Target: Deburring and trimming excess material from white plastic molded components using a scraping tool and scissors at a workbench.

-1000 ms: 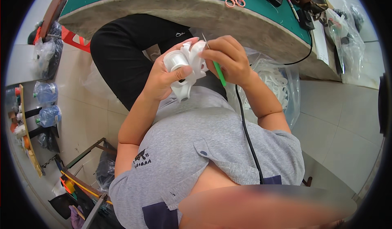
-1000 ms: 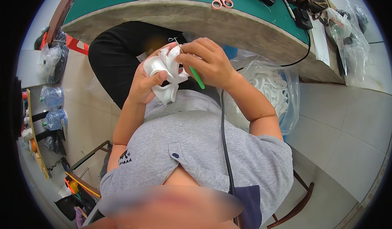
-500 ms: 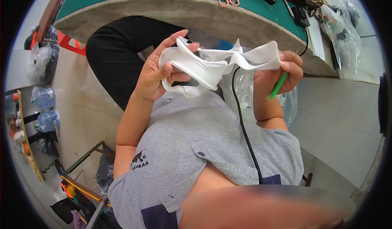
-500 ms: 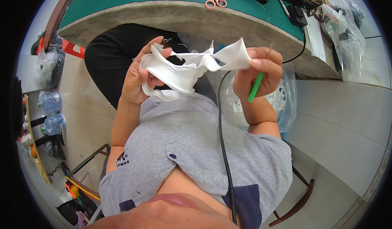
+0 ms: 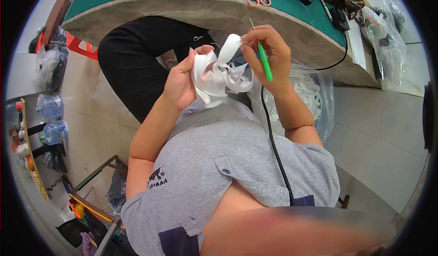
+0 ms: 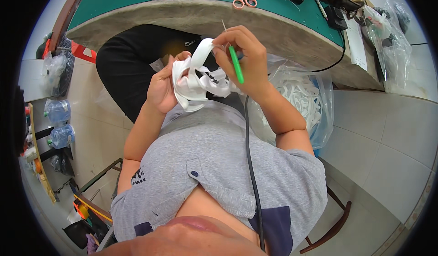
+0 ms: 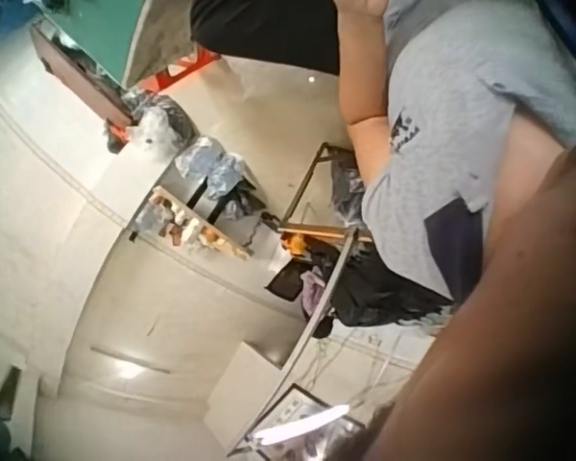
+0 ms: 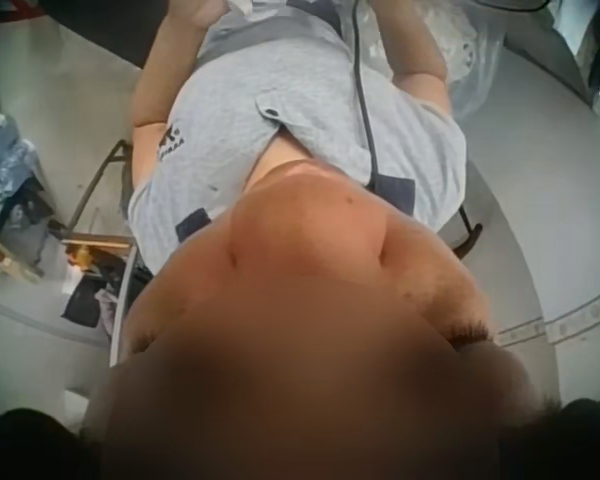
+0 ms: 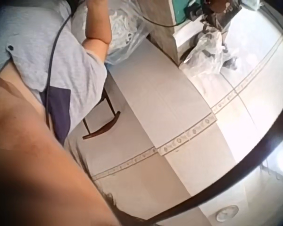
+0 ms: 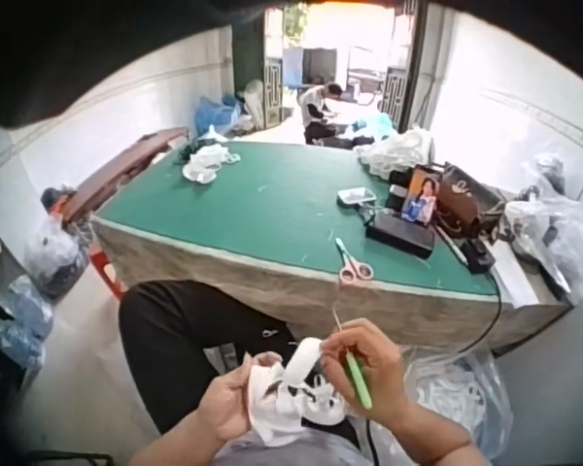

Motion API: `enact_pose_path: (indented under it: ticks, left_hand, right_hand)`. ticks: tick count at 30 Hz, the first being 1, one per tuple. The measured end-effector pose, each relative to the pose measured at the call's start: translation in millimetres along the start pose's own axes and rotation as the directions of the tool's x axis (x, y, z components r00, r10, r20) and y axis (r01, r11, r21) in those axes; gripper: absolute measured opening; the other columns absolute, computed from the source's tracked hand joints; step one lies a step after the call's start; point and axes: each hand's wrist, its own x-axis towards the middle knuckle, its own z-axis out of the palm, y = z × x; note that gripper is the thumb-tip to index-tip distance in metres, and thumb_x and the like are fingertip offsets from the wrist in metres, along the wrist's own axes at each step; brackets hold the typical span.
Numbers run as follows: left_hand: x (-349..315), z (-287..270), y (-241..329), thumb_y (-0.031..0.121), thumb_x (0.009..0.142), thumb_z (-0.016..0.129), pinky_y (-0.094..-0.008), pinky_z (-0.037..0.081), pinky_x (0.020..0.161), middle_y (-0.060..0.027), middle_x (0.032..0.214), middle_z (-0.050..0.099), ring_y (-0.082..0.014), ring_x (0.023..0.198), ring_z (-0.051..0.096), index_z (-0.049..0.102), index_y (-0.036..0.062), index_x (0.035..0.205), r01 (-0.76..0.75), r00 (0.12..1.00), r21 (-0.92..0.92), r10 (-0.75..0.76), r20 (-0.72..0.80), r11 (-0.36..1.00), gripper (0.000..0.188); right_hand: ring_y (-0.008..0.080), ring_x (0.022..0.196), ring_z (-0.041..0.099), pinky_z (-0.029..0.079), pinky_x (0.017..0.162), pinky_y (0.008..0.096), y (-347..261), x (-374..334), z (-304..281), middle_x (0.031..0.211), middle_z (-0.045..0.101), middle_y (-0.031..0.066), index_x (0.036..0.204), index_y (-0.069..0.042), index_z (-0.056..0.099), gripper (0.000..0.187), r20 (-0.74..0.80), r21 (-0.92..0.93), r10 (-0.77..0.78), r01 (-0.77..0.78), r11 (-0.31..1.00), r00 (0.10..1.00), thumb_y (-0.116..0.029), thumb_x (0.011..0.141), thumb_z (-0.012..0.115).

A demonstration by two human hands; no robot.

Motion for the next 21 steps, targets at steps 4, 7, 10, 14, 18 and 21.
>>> enact_pose_path:
  ticks: [4,7,10,14,18,21]
  left_hand:
    - [-8.6,8.9,-6.6,0.02,0.086,0.066,-0.0283,0.049,0.081,-0.0045,0.101,0.057,-0.0115,0.091,0.057,0.044,0.0045,0.123,-0.081,0.995,0.266,0.062,0.08,0.961,0.046]
    - [-10.4,7.7,-6.7,0.007,0.077,0.074,-0.0274,0.048,0.081,-0.0049,0.102,0.059,-0.0119,0.094,0.059,0.047,0.0061,0.121,-0.027,0.999,0.446,0.042,-0.023,0.895,0.051]
    - [-11.8,5.4,-4.2,0.004,0.076,0.074,-0.0265,0.048,0.079,-0.0038,0.1,0.059,-0.011,0.09,0.059,0.05,0.0067,0.117,0.0,0.987,0.577,0.091,-0.13,0.817,0.048]
    - [-12.6,-1.4,-5.3,0.006,0.078,0.074,-0.0248,0.047,0.077,-0.0017,0.094,0.06,-0.0092,0.087,0.057,0.053,0.0064,0.111,-0.024,0.984,0.659,0.135,-0.118,0.752,0.039]
    - [-14.0,-1.5,-6.2,0.006,0.08,0.073,-0.0237,0.047,0.076,-0.0002,0.091,0.06,-0.0089,0.085,0.058,0.054,0.0066,0.109,-0.067,0.98,0.551,0.157,-0.119,0.832,0.034]
    - [-14.4,5.1,-7.6,0.007,0.08,0.073,-0.024,0.047,0.076,-0.0003,0.091,0.061,-0.0088,0.085,0.058,0.054,0.0066,0.109,-0.059,0.985,0.538,0.136,-0.104,0.841,0.034]
  right_hand:
    - [0.0063,0.067,0.05,0.04,0.058,0.0192,2.0,1.1,5.8,0.087,0.056,0.0042,0.087,0.001,0.062,0.016,0.085,-0.074,0.002,0.004,0.997,0.996,0.009,0.073,0.066]
    - [0.0071,0.066,0.05,0.041,0.058,0.0204,3.5,1.3,6.3,0.088,0.057,0.005,0.087,0.0,0.062,0.017,0.058,-0.089,-0.002,0.007,0.996,0.998,0.009,0.073,0.066]
    - [0.0085,0.068,0.052,0.043,0.061,0.0217,2.1,3.1,2.2,0.089,0.057,0.0059,0.089,-0.001,0.063,0.02,0.071,-0.193,0.014,0.0,0.981,0.997,0.009,0.072,0.066]
    - [0.0101,0.075,0.053,0.044,0.065,0.0223,1.0,1.1,0.7,0.09,0.057,0.0052,0.097,-0.002,0.063,0.025,0.17,-0.123,-0.023,0.044,0.991,0.985,0.007,0.073,0.061]
    - [0.0061,0.078,0.053,0.044,0.067,0.0217,1.6,-14.0,-2.5,0.087,0.058,0.0015,0.093,-0.003,0.057,0.013,0.342,0.07,0.275,-0.316,0.946,0.899,-0.003,0.082,0.064]
    - [0.005,0.075,0.053,0.044,0.066,0.0223,9.3,-23.0,8.6,0.083,0.058,-0.0006,0.091,-0.004,0.053,0.018,0.408,0.116,0.406,-0.487,0.865,0.818,-0.015,0.087,0.067]
